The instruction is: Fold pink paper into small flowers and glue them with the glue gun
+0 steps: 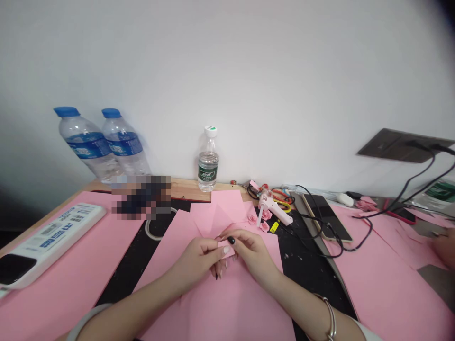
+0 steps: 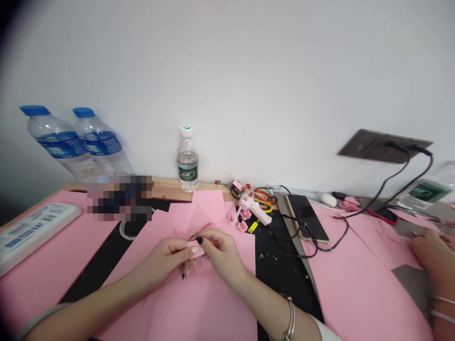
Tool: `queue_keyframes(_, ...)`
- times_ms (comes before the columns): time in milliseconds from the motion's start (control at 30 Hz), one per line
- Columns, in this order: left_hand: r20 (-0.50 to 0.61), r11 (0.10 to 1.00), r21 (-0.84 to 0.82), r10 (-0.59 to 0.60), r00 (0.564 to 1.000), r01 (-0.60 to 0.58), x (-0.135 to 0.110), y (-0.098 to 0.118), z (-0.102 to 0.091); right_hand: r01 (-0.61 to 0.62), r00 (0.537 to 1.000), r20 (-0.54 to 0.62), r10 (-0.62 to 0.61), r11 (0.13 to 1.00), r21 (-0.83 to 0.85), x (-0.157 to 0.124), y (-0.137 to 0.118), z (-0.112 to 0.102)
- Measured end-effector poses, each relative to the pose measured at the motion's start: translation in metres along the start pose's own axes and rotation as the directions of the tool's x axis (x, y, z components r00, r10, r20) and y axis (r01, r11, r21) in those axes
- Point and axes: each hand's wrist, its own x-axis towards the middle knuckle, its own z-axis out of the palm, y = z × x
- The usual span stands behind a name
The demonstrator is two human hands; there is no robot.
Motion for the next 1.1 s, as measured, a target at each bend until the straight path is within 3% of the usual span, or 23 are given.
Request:
queue_keyframes(167, -0.009, 1.0, 0.014, 0.027, 1.0, -0.027, -0.001, -0.001, 0.003, -0.046, 0.997, -0.061, 0.057, 0.986, 0.157, -0.002, 0.0, 0.005)
queue_keyframes(333, 0.008, 0.999, 0.026, 0.02, 1.0, -0.02, -0.001, -0.003, 0.003, -0.053, 0.998, -0.027, 0.061, 0.968, 0.246, -0.004, 0.002, 0.008)
queue_keyframes(567, 0.029, 0.999, -0.004, -0.045, 0.999, 0.045, -0.004, -0.002, 0.004, 0.015, 0.995, -0.1, -0.001, 0.989, 0.144, -0.008, -0.002, 0.01)
queue_keyframes(733, 0.02, 0.999, -0.011, -0.049, 0.999, 0.049, -0.003, -0.003, 0.005, 0.013, 0.998, -0.061, -0.005, 0.99, 0.138, -0.009, -0.001, 0.009)
queue_keyframes(933, -0.024, 0.998, -0.033, -0.061, 0.998, 0.06, -0.001, -0.002, 0.002, 0.115, 0.989, -0.077, -0.129, 0.98, -0.164, -0.008, -0.001, 0.003)
queue_keyframes(1100, -0.033, 0.996, -0.073, -0.062, 0.998, 0.06, -0.001, 0.0, 0.0, 0.285, 0.953, 0.024, -0.302, 0.868, -0.407, -0.01, -0.008, -0.001)
